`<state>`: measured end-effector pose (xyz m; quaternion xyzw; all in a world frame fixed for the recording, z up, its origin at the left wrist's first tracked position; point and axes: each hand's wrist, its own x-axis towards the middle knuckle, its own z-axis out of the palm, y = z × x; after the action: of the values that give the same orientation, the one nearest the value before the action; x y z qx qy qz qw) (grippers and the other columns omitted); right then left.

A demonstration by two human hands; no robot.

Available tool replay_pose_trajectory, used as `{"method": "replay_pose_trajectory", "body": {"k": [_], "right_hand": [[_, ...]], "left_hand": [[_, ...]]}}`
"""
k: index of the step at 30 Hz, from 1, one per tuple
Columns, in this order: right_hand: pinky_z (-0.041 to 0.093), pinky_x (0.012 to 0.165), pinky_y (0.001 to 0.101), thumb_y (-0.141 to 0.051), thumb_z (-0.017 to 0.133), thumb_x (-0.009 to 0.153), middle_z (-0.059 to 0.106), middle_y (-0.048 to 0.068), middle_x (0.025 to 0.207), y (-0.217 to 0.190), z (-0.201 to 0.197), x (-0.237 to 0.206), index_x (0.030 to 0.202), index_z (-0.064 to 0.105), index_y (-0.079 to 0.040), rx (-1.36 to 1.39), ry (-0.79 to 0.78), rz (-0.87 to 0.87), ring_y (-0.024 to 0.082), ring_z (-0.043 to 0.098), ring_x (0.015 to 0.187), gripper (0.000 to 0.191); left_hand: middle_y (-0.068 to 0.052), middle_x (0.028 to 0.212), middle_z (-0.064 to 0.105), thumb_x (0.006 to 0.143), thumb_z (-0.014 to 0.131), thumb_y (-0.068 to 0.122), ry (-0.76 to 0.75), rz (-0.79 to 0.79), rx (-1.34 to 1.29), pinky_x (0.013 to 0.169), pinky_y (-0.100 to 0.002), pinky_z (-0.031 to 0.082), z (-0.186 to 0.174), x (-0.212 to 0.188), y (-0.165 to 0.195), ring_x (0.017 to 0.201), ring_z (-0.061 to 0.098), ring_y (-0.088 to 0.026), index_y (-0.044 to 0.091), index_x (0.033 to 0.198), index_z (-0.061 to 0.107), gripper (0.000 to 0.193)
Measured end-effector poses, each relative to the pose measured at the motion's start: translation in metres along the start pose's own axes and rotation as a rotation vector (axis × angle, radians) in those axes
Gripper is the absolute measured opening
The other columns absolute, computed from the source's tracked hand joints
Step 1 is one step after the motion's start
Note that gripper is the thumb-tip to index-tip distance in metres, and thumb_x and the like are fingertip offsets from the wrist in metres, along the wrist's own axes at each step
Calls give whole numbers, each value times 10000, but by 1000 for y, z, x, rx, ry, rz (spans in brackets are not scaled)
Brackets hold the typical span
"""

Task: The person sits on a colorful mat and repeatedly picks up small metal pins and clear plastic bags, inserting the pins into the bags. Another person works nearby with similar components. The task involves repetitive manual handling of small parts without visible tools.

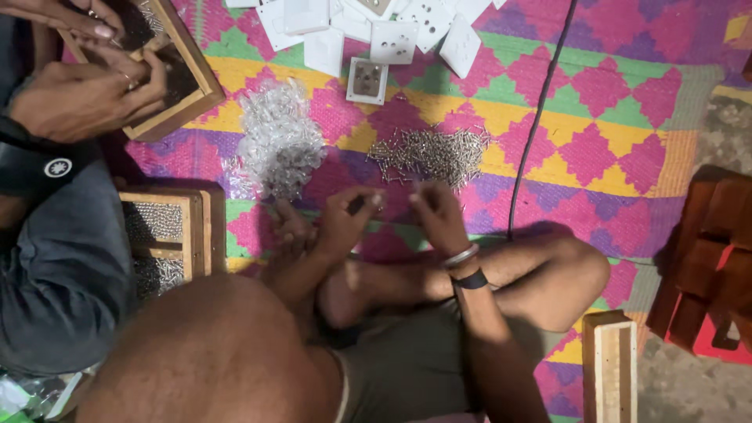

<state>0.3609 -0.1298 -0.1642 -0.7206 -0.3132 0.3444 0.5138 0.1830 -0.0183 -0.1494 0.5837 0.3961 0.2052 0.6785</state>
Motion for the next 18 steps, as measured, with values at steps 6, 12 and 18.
{"method": "replay_pose_trajectory", "body": {"k": [6,12,18], "right_hand": [[396,530,227,-240,751,956,617,-50,696,8,25,-3,909,734,-32,120,-209,129,23,501,626,213],[344,527,241,-213,732,979,522,-74,687,-3,30,-11,896,628,-44,134,-190,76,27,430,613,215],[338,507,234,-204,688,1007,480,-47,667,-19,28,-15,915,592,-74,141,-155,12,36,408,588,185]], "left_hand": [[-21,846,746,938,719,135,4,-124,-115,675,-267,569,0,15,-10,745,678,-96,5,1051,755,176],[-35,825,761,907,746,101,25,-42,-91,688,-245,557,-2,26,-9,741,686,-92,-11,947,765,121],[-49,762,725,914,768,123,113,-115,-63,606,-250,491,2,35,-11,661,626,-95,-2,919,776,125]]}}
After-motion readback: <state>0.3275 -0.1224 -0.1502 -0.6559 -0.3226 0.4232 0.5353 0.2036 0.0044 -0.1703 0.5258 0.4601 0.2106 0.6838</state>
